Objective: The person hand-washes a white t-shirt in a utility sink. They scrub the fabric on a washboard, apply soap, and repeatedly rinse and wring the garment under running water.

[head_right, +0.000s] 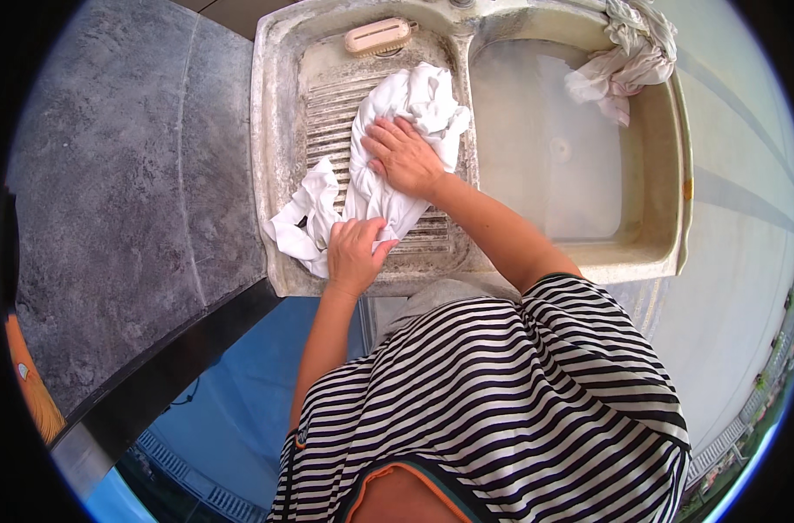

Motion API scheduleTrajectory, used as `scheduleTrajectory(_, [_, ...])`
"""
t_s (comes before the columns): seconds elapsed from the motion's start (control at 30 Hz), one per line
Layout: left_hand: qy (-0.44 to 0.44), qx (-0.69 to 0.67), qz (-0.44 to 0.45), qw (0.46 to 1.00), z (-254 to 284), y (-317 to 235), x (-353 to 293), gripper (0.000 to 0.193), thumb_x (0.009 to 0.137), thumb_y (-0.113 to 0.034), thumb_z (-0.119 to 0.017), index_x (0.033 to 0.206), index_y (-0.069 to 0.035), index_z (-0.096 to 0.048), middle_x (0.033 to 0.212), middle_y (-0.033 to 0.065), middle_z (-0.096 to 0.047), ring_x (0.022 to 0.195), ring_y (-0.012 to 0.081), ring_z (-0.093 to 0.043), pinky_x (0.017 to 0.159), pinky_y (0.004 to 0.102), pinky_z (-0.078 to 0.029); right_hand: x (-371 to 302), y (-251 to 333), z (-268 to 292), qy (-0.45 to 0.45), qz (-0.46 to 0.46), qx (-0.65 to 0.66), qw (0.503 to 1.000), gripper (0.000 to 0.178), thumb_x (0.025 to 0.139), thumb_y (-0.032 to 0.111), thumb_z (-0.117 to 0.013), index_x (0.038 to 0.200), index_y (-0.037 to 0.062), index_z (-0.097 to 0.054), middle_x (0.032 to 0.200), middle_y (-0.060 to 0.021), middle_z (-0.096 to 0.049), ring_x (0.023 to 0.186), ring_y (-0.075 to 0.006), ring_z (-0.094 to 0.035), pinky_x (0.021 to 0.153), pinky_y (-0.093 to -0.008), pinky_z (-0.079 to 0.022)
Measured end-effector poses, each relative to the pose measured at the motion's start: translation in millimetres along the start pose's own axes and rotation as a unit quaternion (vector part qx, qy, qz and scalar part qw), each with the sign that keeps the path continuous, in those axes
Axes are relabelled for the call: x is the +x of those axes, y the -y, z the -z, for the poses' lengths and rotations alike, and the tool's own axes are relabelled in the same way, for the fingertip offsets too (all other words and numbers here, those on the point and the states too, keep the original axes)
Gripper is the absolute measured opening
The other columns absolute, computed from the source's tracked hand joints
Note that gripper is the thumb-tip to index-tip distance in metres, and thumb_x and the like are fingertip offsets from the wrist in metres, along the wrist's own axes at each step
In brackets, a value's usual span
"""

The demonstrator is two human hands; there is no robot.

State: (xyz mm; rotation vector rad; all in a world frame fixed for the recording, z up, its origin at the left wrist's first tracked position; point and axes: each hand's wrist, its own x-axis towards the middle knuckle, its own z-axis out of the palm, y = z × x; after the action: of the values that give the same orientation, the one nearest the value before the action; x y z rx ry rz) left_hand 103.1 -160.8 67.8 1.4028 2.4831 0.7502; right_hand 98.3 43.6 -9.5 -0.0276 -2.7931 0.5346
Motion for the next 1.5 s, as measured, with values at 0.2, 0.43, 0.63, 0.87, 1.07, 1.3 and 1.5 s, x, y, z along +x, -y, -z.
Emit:
scheduleTrajectory(0.2, [-0.045,-0.033,-0.028,0.998,19,-11,-23,0.027,0.077,-0.018,-0.076,0.100,-0.009,-0.065,0.087,0.0045,-0.061,0.083,0.0241,-0.058,0.080,0.0362,-0.042,75,-73,15,-0.018,-0.086,-0.174,0.981,0.050,0.093,0.047,-0.054,0.134,0.0175,-0.055,0.140,-0.0071,-0.049,0.137,-0.0261,-0.036,0.115,-0.0494,-0.024])
scheduleTrajectory(0.43, [-0.192,-0.157,0.162,0.955,17,-1,-12,0.016,0.084,-0.008,-0.071,0.099,-0.006,-0.066,0.094,0.0084,-0.061,0.077,0.0244,-0.057,0.062,0.0349,-0.047,35,-57,21,-0.060,0.038,-0.108,0.992,0.034,0.084,0.042,-0.066,0.092,0.0108,-0.056,0.091,-0.0044,-0.054,0.086,-0.0233,-0.054,0.077,-0.0381,-0.045])
scheduleTrajectory(0.63, [0.006,-0.033,0.074,0.997,23,-4,-1,0.029,0.072,-0.022,-0.081,0.094,-0.009,-0.067,0.088,0.0052,-0.055,0.084,0.0259,-0.056,0.074,0.0385,-0.046,37,-52,12,-0.024,-0.002,-0.110,0.994,0.028,0.087,0.036,-0.064,0.089,0.0106,-0.054,0.088,-0.0060,-0.056,0.083,-0.0232,-0.059,0.070,-0.0377,-0.049])
scheduleTrajectory(0.87, [-0.054,-0.165,0.162,0.971,30,8,-25,0.023,0.075,-0.007,-0.077,0.091,-0.005,-0.061,0.099,0.0073,-0.062,0.090,0.0239,-0.059,0.080,0.0335,-0.047,10,-48,22,-0.038,0.043,-0.008,0.998,0.034,0.092,0.039,-0.060,0.075,0.0098,-0.056,0.064,-0.0053,-0.062,0.059,-0.0247,-0.063,0.053,-0.0375,-0.050])
scheduleTrajectory(1.07, [-0.185,-0.474,0.251,0.823,42,-16,5,0.021,0.086,-0.012,-0.076,0.094,-0.001,-0.060,0.083,0.0022,-0.061,0.079,0.0110,-0.057,0.073,0.0265,-0.047,33,-19,77,-0.238,-0.294,0.260,0.888,0.044,0.096,0.041,-0.059,0.069,0.0067,-0.056,0.055,-0.0083,-0.054,0.050,-0.0258,-0.051,0.049,-0.0366,-0.043])
scheduleTrajectory(1.3, [-0.108,-0.808,0.338,0.471,1,23,15,0.092,0.092,-0.072,-0.035,0.151,-0.003,-0.021,0.145,0.0208,-0.040,0.133,0.0304,-0.039,0.113,0.0420,-0.029,29,77,96,-0.165,0.042,0.223,0.960,0.024,0.083,0.026,-0.070,0.071,0.0110,-0.057,0.066,-0.0067,-0.054,0.062,-0.0258,-0.059,0.055,-0.0378,-0.047])
scheduleTrajectory(1.5, [-0.172,-0.808,0.325,0.460,-9,21,13,0.090,0.094,-0.068,-0.036,0.152,-0.001,-0.019,0.150,0.0248,-0.032,0.140,0.0328,-0.034,0.118,0.0429,-0.024,14,42,1,0.042,0.030,0.075,0.996,0.033,0.090,0.039,-0.059,0.074,0.0103,-0.063,0.071,-0.0071,-0.063,0.064,-0.0273,-0.065,0.057,-0.0385,-0.052])
